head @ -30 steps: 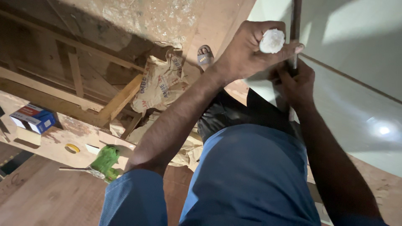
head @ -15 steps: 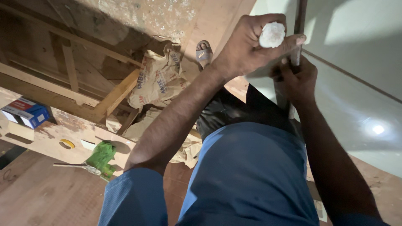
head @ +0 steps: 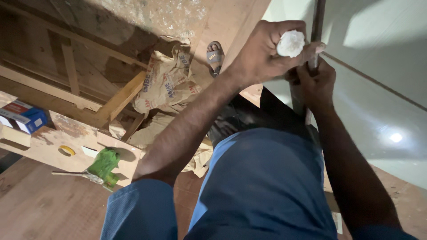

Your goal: The person hammers a white plastic block against the edge of a white board to secure it. The person repeatedly strikes the block with a hammer along the board's edge.

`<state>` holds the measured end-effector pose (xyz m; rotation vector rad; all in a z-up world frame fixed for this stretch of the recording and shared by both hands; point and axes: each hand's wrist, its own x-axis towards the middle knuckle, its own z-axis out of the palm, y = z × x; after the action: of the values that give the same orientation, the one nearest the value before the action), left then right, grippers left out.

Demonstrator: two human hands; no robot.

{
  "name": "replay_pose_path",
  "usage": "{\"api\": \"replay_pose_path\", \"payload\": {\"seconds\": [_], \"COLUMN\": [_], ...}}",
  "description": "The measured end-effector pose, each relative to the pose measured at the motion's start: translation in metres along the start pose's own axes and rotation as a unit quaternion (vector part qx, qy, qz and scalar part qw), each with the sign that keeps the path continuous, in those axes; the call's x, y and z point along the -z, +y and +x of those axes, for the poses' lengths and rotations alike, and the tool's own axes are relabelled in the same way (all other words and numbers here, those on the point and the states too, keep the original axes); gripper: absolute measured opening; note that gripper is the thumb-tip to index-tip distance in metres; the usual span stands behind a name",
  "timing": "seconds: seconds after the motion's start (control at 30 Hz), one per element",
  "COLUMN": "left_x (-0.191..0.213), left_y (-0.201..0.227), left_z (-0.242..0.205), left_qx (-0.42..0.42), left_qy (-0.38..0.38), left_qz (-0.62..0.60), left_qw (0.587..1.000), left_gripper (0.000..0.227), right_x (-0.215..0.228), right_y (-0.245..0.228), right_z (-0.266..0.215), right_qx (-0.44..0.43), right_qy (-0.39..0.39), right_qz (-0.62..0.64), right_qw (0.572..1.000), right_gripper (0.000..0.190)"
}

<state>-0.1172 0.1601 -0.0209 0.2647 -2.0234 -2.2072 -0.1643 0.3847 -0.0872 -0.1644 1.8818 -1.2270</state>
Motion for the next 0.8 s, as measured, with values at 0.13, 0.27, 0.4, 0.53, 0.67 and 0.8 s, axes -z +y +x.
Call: {"api": "replay_pose_path", "payload": {"seconds": [0.13,0.27,0.4,0.53,0.67,0.8], "left_x": [0.0,-0.001,0.003,0.002,0.001,0.003], "left_y": [0.006,0.013,0.017,0.018,0.014,0.009], "left_z": [-0.009,-0.013,-0.02,-0.032,-0.041,-0.046], "left_qx": [-0.012,-0.026,-0.049,-0.03,0.01,0.009], "left_qy": [0.015,0.045,0.054,0.054,0.053,0.026], "left_qz": [-0.024,0.021,0.041,0.032,0.053,0.02], "left_qw": [1.0,0.998,0.997,0.998,0.997,0.999], "left_gripper": [0.02,0.021,0.028,0.03,0.038,0.025], "right_x": [0.011,0.048,0.081,0.105,0.107,0.103], "right_y": [-0.025,-0.078,-0.126,-0.145,-0.121,-0.109], "right_z": [-0.018,-0.054,-0.082,-0.125,-0.139,-0.134], "right_qx": [0.123,0.127,0.346,0.346,0.151,-0.019], "right_qy": [0.024,-0.022,-0.072,-0.046,-0.03,-0.07], "right_qz": [-0.131,-0.059,-0.093,-0.22,-0.156,-0.479], "right_qw": [0.983,0.99,0.931,0.911,0.976,0.875], "right_gripper": [0.017,0.02,0.027,0.033,0.031,0.032]}}
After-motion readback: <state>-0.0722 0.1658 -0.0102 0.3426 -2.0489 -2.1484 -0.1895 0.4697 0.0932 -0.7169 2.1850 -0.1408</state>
